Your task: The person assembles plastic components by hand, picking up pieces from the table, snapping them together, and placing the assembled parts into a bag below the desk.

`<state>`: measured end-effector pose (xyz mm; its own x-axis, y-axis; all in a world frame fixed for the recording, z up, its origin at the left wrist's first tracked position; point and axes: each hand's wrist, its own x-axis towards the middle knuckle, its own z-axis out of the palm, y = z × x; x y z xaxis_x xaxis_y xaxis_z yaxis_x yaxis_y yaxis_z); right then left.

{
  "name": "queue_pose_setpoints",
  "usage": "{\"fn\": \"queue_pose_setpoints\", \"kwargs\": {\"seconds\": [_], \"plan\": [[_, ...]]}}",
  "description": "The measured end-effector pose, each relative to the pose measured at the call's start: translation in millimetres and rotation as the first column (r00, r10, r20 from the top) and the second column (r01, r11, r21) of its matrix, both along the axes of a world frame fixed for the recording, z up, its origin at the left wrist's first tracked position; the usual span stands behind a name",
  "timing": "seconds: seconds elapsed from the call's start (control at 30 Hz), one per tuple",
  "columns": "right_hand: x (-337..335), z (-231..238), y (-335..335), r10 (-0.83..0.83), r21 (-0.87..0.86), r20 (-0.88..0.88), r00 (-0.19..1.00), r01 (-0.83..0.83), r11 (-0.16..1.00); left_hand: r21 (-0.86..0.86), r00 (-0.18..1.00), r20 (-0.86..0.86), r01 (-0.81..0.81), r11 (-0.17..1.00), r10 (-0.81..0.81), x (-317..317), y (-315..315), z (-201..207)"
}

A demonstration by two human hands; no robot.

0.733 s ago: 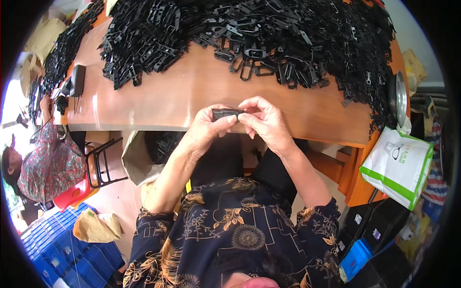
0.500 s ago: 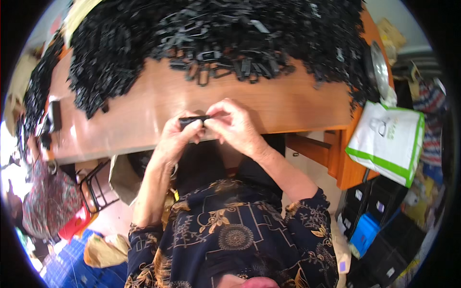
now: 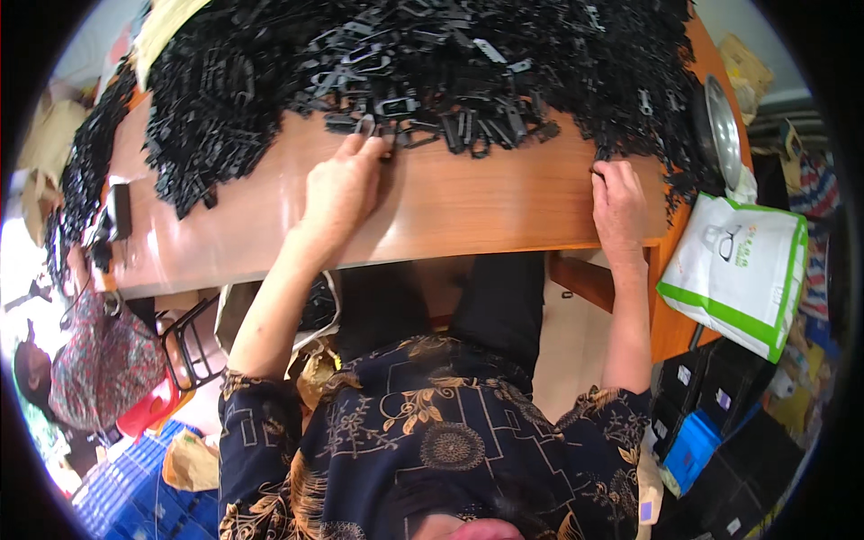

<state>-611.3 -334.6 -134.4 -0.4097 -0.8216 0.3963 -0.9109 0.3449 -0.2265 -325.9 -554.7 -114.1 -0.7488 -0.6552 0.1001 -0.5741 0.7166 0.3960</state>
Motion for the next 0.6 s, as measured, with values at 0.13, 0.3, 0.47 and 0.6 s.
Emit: {"fn": "queue_pose_setpoints", "kwargs": {"seconds": [0.13,0.3,0.47,0.6], "plan": [[23,-1,-10,0.110,-0.039,0.115,0.987,-0.106,0.994,0.037,0.997,0.066,0.026,0.999,-0.028,14,14,-10],[57,-4,-18,0.163,-0.142,0.277,0.947,-0.127,0.982,0.281,0.991,-0.127,0.081,0.956,-0.046,38,44,-6],[85,-6,-33,0.316,-0.236,0.446,0.837,-0.231,0.944,0.161,0.988,-0.143,0.081,0.984,-0.058,48,30,-1],[101,-2,-42,0.336,-0.233,0.508,0.793,-0.249,0.940,0.069,0.968,-0.005,0.250,0.966,-0.250,43,15,-2]]}}
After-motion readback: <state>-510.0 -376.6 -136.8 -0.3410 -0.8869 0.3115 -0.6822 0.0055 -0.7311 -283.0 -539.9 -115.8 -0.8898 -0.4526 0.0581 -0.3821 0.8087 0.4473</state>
